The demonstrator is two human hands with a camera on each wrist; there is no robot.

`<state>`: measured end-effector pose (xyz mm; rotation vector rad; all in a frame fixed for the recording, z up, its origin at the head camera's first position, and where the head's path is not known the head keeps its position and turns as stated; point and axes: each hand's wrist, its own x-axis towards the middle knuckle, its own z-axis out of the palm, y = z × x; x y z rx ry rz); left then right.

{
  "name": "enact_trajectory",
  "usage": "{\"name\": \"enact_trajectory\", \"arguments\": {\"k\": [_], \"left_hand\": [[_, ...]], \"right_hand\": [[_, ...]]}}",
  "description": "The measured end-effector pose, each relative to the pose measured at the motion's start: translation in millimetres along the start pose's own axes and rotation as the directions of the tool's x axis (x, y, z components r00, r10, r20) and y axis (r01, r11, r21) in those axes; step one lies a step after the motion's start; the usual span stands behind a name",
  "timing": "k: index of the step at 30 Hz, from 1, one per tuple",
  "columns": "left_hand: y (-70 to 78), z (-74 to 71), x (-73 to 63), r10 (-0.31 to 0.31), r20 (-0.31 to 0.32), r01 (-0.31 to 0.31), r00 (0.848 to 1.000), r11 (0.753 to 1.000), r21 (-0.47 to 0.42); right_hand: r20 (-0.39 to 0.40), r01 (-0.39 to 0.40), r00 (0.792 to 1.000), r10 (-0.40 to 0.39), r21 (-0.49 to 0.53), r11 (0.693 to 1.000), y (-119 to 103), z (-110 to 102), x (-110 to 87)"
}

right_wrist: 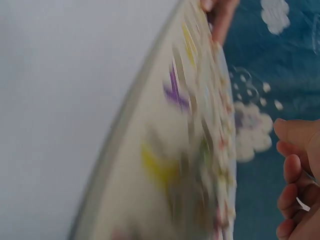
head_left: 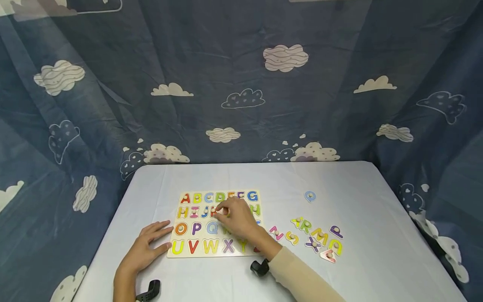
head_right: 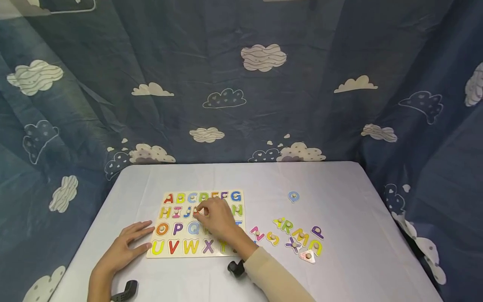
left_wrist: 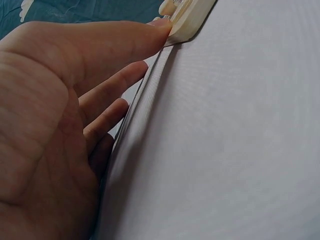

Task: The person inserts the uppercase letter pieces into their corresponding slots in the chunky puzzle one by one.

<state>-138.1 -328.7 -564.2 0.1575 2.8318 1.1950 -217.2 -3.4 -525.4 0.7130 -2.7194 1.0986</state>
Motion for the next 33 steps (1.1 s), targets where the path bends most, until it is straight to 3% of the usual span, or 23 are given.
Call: {"name": "enact_trajectory", "arguments": {"k": [8,19,24,29,33], "left_hand": [[-0.8,-0.6,0.3,0.021,0.005,-0.021,1.000,1.000,0.002],[2.0,-0.5,-0.5,0.043,-0.003,-0.042,0.999,0.999,0.029],[2.1,-1.6,-0.1,0.039,0.001,-0.039,0.999,0.999,0.032],[0.2,-1.7,0.0,0.045,0.003,-0.045,0.999,0.999,0.026],[0.0,-0.1,0.2,0.046,0.001,-0.046,0.999,0.999,0.015]], "right_hand": [[-0.082,-0.081,0.994,0.077,-0.045,0.996,44,-55,-24.1],[-0.136,-0.198,0.974,0.181,-0.125,0.972,86,-121,-60.2],[-0.172,-0.232,0.964,0.203,-0.171,0.958,112,-144,-84.3],[-0.176,-0.305,0.946,0.272,-0.197,0.932,129,-163,-108.0],[-0.191,-0.306,0.944,0.267,-0.214,0.928,142,-176,-126.0]]}}
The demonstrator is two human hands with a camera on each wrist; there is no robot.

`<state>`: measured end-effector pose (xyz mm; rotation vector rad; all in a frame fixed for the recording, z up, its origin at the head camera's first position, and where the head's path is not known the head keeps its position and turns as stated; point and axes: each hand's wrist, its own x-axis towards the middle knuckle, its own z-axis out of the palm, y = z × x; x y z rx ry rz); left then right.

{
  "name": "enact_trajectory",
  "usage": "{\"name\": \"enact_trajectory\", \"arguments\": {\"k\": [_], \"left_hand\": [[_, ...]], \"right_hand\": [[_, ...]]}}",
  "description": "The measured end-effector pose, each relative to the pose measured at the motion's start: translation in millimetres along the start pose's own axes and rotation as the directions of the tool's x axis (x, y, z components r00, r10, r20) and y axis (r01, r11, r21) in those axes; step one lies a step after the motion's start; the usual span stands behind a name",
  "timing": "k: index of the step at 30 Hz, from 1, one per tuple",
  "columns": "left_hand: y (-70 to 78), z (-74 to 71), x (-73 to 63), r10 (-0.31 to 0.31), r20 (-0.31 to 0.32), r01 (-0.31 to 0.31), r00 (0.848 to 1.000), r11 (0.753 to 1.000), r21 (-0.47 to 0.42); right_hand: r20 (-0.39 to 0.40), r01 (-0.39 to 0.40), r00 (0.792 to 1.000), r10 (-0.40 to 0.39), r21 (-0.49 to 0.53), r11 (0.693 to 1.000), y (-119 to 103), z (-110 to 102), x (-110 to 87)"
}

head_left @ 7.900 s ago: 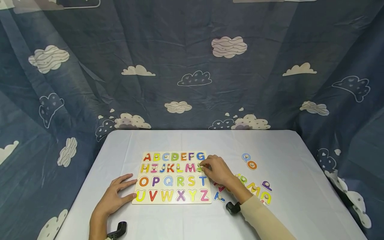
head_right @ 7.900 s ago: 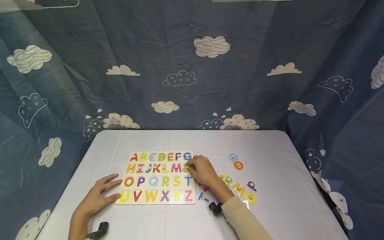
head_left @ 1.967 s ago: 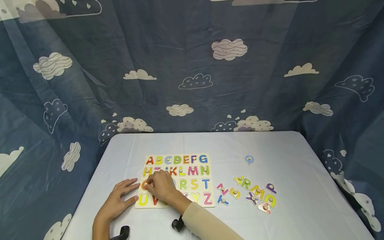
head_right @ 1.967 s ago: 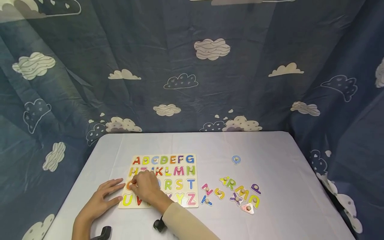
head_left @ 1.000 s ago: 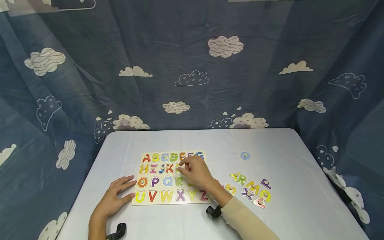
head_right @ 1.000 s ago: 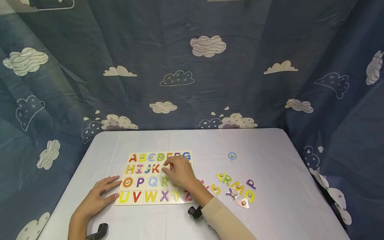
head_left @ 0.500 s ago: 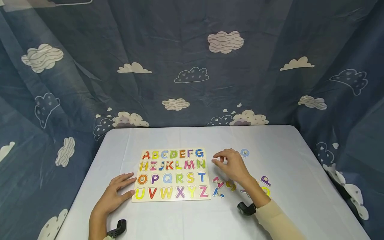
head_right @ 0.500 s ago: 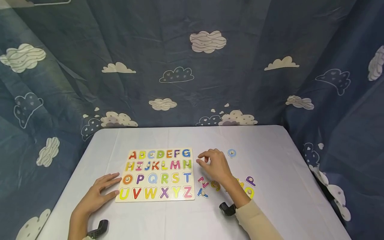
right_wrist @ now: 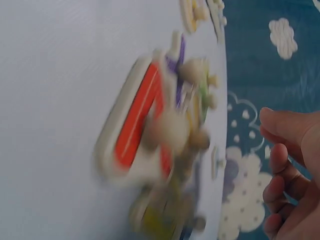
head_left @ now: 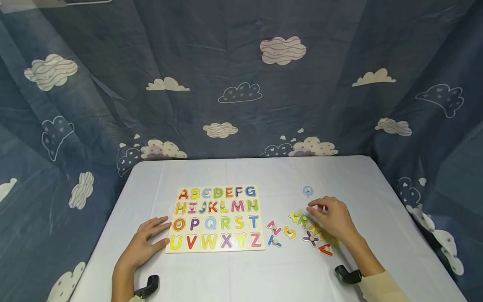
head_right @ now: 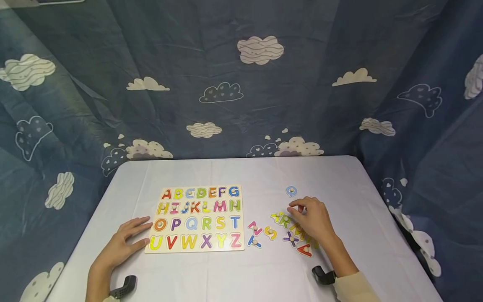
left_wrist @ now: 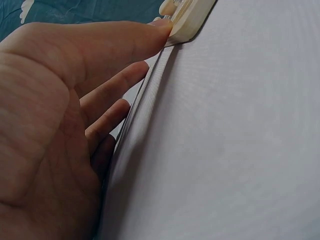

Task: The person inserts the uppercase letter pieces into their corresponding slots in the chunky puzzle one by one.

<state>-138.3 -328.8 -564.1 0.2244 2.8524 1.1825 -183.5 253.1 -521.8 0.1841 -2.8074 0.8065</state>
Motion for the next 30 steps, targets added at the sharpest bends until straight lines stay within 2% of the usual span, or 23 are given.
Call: {"name": "enact_trajectory", "arguments": {"k": [7,9,21,30], "left_hand": [[0.4,1.4,1.2,-0.025,0.008,0.025,1.000,1.000,0.001],[-0.4,1.1,1.2,-0.030,0.007,0.030,1.000,1.000,0.007],[-4.2,2.3,0.5,-0.022,0.010,0.022,1.000,1.000,-0.009],[-3.4,1.4,0.4,-0.022,0.001,0.022,1.000,1.000,0.006]], "right_hand": [[-0.043,-0.044,0.998,0.042,-0.046,0.998,36,-22,-18.1],[-0.034,-0.065,0.997,0.063,-0.055,0.996,42,-26,-22.8],[0.152,-0.109,0.981,0.118,-0.070,0.992,55,-29,-36.5],[0.197,-0.099,0.974,0.111,-0.069,0.993,56,-26,-39.0]]}}
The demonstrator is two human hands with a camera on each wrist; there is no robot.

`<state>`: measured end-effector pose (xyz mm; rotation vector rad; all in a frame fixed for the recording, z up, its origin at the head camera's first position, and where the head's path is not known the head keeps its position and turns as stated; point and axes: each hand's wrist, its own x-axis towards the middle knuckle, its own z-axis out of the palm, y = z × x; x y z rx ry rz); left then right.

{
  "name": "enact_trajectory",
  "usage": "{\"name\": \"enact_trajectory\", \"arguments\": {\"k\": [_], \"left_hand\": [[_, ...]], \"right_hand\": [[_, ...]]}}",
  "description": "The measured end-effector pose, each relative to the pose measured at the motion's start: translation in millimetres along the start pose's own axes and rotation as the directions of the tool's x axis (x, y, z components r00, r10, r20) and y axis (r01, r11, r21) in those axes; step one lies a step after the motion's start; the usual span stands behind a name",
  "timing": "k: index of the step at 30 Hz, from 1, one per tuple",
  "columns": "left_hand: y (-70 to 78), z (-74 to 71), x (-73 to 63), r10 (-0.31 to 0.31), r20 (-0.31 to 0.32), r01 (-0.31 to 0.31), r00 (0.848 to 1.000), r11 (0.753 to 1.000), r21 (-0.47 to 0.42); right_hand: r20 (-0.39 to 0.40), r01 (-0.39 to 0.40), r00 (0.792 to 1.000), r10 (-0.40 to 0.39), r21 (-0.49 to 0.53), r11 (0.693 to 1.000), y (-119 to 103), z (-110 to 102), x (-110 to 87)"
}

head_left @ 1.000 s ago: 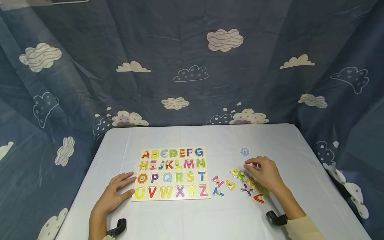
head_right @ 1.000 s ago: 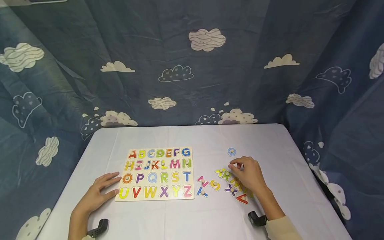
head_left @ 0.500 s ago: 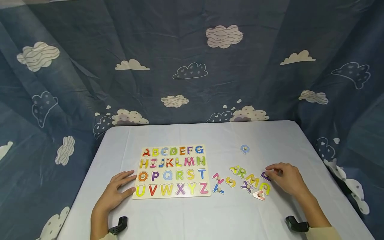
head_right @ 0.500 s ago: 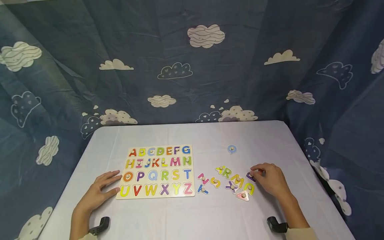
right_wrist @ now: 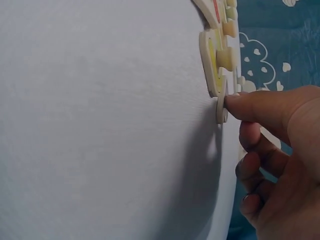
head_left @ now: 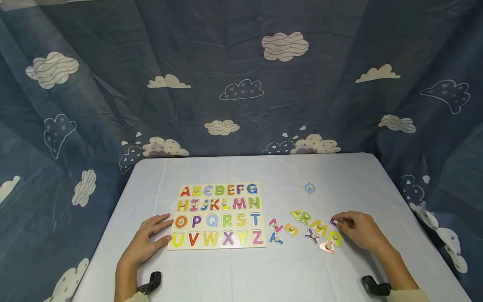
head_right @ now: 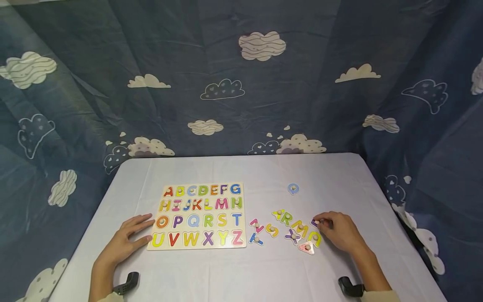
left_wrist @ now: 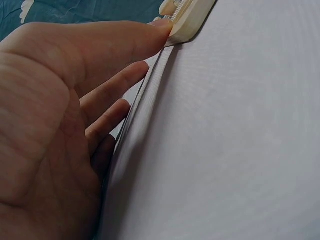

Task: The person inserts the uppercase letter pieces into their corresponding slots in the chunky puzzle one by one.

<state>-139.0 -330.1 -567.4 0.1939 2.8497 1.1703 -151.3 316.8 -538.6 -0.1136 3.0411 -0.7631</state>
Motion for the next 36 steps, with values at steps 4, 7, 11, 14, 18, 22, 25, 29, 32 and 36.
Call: {"name": "enact_trajectory", "arguments": {"k": [4,7,11,14,18,22,25,29,32,36], "left_hand": [[0.7,0.6,0.7,-0.007,-0.003,0.007,1.000,1.000,-0.002],[0.4,1.1,0.0,-0.015,0.000,0.015,1.000,1.000,0.001],[-0.5,0.0,-1.6,-0.016,0.002,0.016,1.000,1.000,0.018],[-0.6,-2.8,-3.3,-0.018,-0.006,0.018,1.000,1.000,0.022],[0.3,-6.7,-4.6,-0.030,-0.012,0.031,0.999,0.999,0.025],[1.6,-7.7,-4.7,-0.030,-0.006,0.030,1.000,0.999,0.020],[2.8,-7.1,-4.4,-0.025,-0.004,0.026,1.000,1.000,0.012],[3.1,-4.9,-3.1,-0.026,-0.004,0.027,1.000,1.000,0.011],[2.2,-2.5,-1.5,-0.023,-0.004,0.023,1.000,1.000,0.011],[1.0,0.5,0.8,-0.013,-0.007,0.013,1.000,1.000,0.018]], "right_hand": [[-0.005,0.011,1.000,-0.011,0.013,1.000,3,0,-1.0],[-0.031,0.023,0.999,-0.022,0.017,1.000,3,0,-0.6],[-0.067,0.021,0.998,-0.018,0.041,0.999,-9,1,3.9],[-0.077,0.035,0.997,-0.030,0.066,0.997,-27,2,12.1],[-0.078,0.102,0.992,-0.096,0.078,0.992,-56,6,27.1],[-0.070,0.155,0.986,-0.149,0.096,0.983,-84,14,40.3],[-0.070,0.179,0.983,-0.172,0.124,0.976,-105,25,48.2],[-0.081,0.226,0.973,-0.215,0.173,0.959,-133,40,56.9],[-0.086,0.264,0.964,-0.252,0.194,0.945,-153,52,61.1],[-0.089,0.302,0.953,-0.290,0.205,0.931,-178,65,65.5]]}}
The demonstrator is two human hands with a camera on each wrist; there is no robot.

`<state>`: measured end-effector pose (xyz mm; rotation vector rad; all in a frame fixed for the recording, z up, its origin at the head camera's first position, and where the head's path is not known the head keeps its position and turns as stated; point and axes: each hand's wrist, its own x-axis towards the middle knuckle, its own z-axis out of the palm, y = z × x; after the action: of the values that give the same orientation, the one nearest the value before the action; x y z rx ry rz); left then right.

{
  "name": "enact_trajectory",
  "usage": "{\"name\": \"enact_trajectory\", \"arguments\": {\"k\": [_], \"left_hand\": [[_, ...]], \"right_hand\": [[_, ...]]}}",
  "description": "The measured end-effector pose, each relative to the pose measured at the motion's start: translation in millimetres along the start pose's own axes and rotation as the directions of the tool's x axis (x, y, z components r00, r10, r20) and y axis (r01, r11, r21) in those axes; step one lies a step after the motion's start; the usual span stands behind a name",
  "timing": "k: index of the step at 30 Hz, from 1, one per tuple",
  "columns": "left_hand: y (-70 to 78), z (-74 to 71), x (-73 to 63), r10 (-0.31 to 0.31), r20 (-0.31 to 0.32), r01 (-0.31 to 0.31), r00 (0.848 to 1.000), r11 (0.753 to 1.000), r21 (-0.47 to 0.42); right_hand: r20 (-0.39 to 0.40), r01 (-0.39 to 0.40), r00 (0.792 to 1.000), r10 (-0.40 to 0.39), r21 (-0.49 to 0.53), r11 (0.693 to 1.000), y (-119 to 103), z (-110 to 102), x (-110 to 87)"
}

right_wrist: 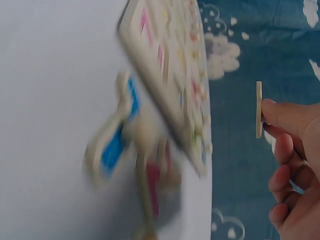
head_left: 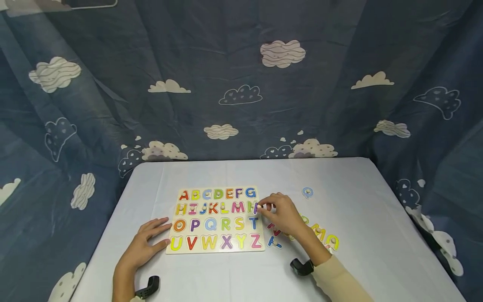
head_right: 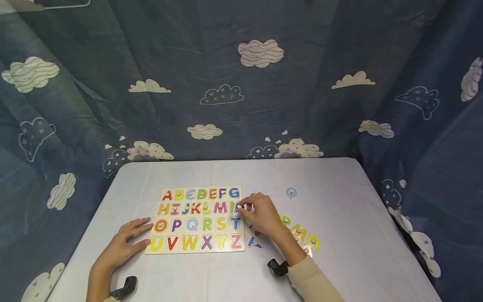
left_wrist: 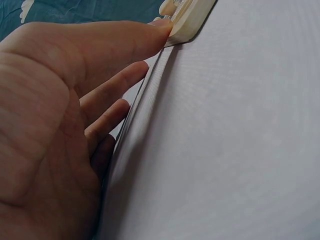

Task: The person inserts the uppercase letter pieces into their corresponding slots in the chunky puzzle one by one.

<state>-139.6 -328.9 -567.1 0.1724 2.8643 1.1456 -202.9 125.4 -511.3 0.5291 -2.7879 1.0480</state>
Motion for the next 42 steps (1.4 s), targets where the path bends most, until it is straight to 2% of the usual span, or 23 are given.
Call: {"name": "enact_trajectory", "arguments": {"k": [13,18,24,31,42], "left_hand": [[2.5,-2.0,-1.3,-0.001,-0.006,0.001,1.000,1.000,0.008],[1.2,-2.0,-0.1,0.005,-0.010,-0.005,1.000,1.000,0.001],[0.8,-0.6,1.2,-0.017,-0.001,0.017,1.000,1.000,-0.009],[2.3,0.6,0.8,-0.026,-0.006,0.026,1.000,1.000,-0.015],[-0.7,0.0,2.0,-0.047,0.005,0.047,0.999,0.999,-0.021]], "right_hand": [[0.070,0.070,0.995,-0.077,0.092,0.993,-51,58,29.6],[0.120,0.091,0.988,-0.100,0.073,0.993,-69,84,36.2],[0.149,0.146,0.978,-0.149,0.032,0.989,-88,110,43.1],[0.150,0.190,0.970,-0.189,0.007,0.982,-101,129,51.3],[0.180,0.154,0.972,-0.150,-0.007,0.988,-103,153,53.7]]}}
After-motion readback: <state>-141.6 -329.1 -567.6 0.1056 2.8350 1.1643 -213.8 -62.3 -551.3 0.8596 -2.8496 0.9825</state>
